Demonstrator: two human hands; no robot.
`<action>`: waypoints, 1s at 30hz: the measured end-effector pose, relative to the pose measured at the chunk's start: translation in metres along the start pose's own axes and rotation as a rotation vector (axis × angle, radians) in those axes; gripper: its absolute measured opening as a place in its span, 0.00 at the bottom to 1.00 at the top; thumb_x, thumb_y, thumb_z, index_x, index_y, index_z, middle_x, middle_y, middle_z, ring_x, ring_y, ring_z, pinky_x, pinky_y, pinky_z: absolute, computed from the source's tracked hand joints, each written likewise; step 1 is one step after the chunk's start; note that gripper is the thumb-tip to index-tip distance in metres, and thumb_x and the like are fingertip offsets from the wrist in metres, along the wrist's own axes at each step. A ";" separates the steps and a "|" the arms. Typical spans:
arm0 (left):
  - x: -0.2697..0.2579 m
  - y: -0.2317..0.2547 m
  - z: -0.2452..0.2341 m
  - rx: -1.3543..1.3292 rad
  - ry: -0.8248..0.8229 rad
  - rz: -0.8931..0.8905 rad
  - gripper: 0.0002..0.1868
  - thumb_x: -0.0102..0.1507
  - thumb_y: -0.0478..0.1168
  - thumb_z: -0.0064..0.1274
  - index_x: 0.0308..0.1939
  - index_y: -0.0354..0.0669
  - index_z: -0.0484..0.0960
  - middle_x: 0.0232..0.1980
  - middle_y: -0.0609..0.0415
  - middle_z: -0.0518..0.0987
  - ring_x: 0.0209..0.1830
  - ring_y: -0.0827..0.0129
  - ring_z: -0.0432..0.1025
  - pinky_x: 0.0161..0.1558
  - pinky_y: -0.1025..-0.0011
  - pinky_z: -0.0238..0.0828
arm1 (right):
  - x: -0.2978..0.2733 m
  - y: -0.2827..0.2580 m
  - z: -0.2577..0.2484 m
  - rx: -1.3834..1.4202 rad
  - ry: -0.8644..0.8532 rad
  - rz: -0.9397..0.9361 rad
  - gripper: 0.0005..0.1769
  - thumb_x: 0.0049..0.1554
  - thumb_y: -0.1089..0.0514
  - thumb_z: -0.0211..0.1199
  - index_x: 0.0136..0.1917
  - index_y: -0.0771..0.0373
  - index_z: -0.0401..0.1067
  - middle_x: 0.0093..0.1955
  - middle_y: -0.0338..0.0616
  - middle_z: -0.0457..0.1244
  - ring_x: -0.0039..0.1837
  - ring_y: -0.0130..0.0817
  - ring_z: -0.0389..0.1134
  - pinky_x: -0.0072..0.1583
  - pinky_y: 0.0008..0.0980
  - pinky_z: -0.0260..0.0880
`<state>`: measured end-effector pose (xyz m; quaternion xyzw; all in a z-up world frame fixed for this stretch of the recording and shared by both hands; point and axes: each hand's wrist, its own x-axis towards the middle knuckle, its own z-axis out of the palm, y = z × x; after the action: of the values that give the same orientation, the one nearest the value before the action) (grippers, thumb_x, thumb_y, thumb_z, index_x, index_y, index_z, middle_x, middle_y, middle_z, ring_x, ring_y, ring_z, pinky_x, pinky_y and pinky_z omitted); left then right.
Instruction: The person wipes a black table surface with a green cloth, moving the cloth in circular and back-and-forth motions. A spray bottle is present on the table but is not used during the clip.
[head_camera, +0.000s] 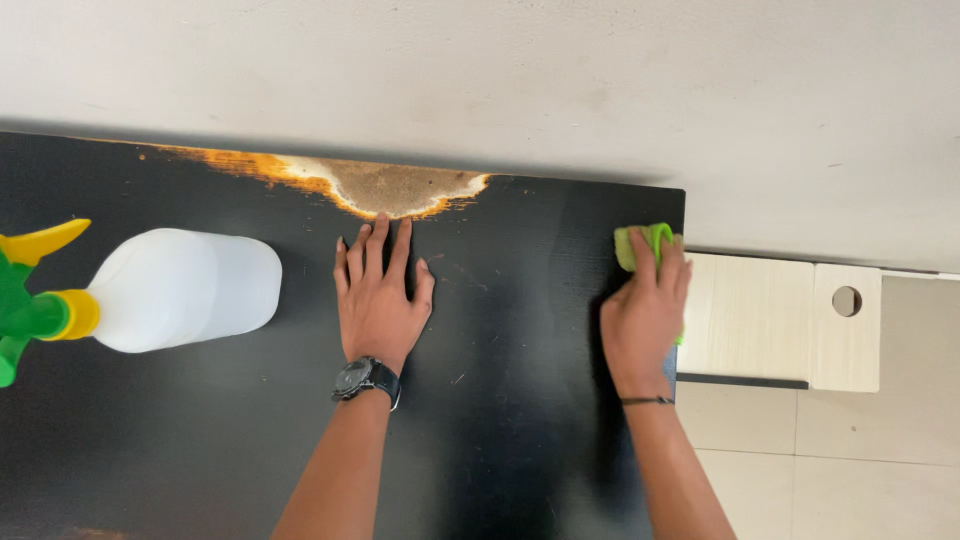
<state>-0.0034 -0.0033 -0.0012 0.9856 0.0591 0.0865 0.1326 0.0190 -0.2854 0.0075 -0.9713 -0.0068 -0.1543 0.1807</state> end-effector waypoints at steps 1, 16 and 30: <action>0.000 0.000 0.000 0.007 0.003 0.002 0.28 0.68 0.48 0.43 0.72 0.49 0.72 0.75 0.50 0.65 0.76 0.56 0.57 0.78 0.49 0.44 | 0.002 -0.007 0.004 0.001 0.009 0.005 0.33 0.55 0.78 0.52 0.72 0.63 0.67 0.74 0.62 0.56 0.79 0.61 0.53 0.79 0.59 0.49; -0.002 -0.001 0.000 0.015 -0.010 0.023 0.28 0.69 0.49 0.41 0.73 0.48 0.71 0.76 0.48 0.64 0.77 0.55 0.55 0.78 0.48 0.43 | -0.095 -0.071 -0.022 0.048 -0.144 -0.032 0.36 0.50 0.75 0.55 0.72 0.59 0.66 0.73 0.57 0.58 0.79 0.56 0.53 0.79 0.57 0.48; -0.002 -0.003 -0.001 0.006 -0.023 0.030 0.28 0.70 0.49 0.41 0.72 0.46 0.71 0.76 0.46 0.64 0.77 0.53 0.55 0.77 0.48 0.42 | -0.045 0.007 -0.028 0.011 -0.046 0.018 0.33 0.54 0.76 0.51 0.71 0.60 0.70 0.73 0.58 0.59 0.78 0.58 0.55 0.79 0.55 0.51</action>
<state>-0.0055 -0.0006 -0.0018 0.9877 0.0430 0.0772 0.1288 -0.0314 -0.2999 0.0162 -0.9736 -0.0032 -0.1302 0.1872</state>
